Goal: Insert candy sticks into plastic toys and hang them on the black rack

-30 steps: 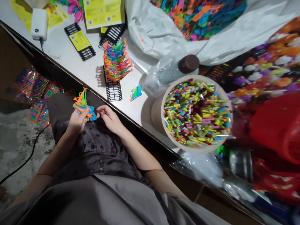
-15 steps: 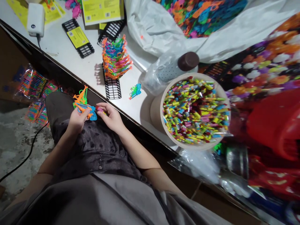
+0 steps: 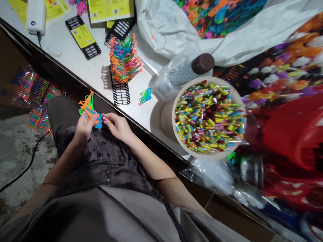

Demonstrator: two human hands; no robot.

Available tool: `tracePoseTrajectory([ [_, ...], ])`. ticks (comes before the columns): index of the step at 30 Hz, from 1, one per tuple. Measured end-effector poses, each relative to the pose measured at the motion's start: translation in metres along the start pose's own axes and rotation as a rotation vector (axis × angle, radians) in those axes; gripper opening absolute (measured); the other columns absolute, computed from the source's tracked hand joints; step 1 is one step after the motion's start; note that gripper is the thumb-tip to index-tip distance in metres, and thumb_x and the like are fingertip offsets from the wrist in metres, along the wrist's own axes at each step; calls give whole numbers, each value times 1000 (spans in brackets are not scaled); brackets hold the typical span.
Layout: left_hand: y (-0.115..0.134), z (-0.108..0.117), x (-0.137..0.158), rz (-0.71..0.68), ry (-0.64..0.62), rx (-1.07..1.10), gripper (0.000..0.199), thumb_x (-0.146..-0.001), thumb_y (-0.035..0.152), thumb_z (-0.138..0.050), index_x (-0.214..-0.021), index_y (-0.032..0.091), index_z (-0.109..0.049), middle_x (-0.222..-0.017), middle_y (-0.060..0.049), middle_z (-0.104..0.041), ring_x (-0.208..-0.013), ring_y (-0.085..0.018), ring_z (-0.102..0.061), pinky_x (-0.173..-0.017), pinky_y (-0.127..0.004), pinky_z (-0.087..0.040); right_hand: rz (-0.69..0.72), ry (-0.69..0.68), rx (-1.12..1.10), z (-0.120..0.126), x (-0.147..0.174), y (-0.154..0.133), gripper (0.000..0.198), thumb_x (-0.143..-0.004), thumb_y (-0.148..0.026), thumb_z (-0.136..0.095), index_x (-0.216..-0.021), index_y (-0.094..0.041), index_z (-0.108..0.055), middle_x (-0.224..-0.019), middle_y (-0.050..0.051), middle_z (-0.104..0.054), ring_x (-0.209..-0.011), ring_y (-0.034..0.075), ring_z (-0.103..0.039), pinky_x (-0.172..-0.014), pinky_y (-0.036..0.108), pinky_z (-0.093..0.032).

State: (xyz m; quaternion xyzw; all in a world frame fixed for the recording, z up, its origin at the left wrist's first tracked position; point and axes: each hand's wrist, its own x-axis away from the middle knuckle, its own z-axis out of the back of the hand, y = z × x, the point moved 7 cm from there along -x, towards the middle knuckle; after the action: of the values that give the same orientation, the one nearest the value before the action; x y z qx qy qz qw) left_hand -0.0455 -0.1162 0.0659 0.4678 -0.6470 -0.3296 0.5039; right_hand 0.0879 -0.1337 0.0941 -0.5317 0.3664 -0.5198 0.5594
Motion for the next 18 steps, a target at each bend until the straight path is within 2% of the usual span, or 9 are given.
tracePoseTrajectory([
  [3,9,-2,-3,-14,-49,-97,49,-62,52,-72,-87,15,-53,-76,-2,-59,-67,-9,-56,-65,-20,-47,38,-38,48,1,-2,-4,30,-84,-37,-53,-108,-18,-55,-104,7,-63,-93,18,-59,-84,33,-46],
  [5,17,-2,-7,-36,-135,-219,46,-70,52,-65,-94,14,-57,-79,-4,-61,-70,-10,-57,-70,-23,-48,74,-37,207,5,-4,-6,25,-84,-36,-54,-102,-18,-56,-95,7,-64,-88,19,-57,-82,35,-44],
  [7,27,-1,-9,-113,-237,-358,45,-79,50,-54,-106,15,-60,-92,-7,-64,-84,-14,-60,-86,-27,-48,122,-1,403,13,-6,-2,20,-83,-35,-55,-92,-18,-57,-89,8,-62,-85,21,-53,-81,37,-41],
  [9,34,3,-11,-217,-332,-518,46,-84,42,-46,-120,15,-56,-110,-10,-61,-101,-16,-57,-102,-29,-41,163,55,482,25,-8,8,18,-83,-35,-55,-86,-17,-56,-87,9,-61,-83,20,-51,-80,37,-40],
  [12,33,12,-11,-272,-444,-802,48,-82,26,-46,-130,17,-50,-128,-12,-50,-108,-16,-55,-107,-30,-35,114,252,334,60,-16,40,20,-80,-36,-56,-84,-17,-52,-84,7,-58,-76,17,-51,-74,32,-42],
  [15,23,20,-10,-204,-502,-994,47,-79,21,-47,-125,26,-54,-139,-5,-39,-116,-18,-50,-107,-30,-35,-15,519,106,102,-29,77,23,-77,-37,-57,-85,-17,-47,-83,5,-57,-71,13,-52,-70,29,-45],
  [16,18,21,-9,-158,-511,-1018,44,-79,24,-49,-123,29,-56,-137,-3,-41,-117,-19,-50,-105,-29,-36,-40,576,47,112,-37,85,23,-76,-36,-57,-85,-17,-46,-85,5,-57,-73,13,-53,-70,28,-46],
  [18,2,22,-7,-12,-502,-1012,40,-77,35,-56,-116,30,-60,-121,-2,-56,-103,-19,-58,-96,-29,-43,-61,631,-27,126,-55,94,20,-78,-33,-54,-87,-17,-46,-90,7,-59,-79,13,-56,-72,28,-48],
])
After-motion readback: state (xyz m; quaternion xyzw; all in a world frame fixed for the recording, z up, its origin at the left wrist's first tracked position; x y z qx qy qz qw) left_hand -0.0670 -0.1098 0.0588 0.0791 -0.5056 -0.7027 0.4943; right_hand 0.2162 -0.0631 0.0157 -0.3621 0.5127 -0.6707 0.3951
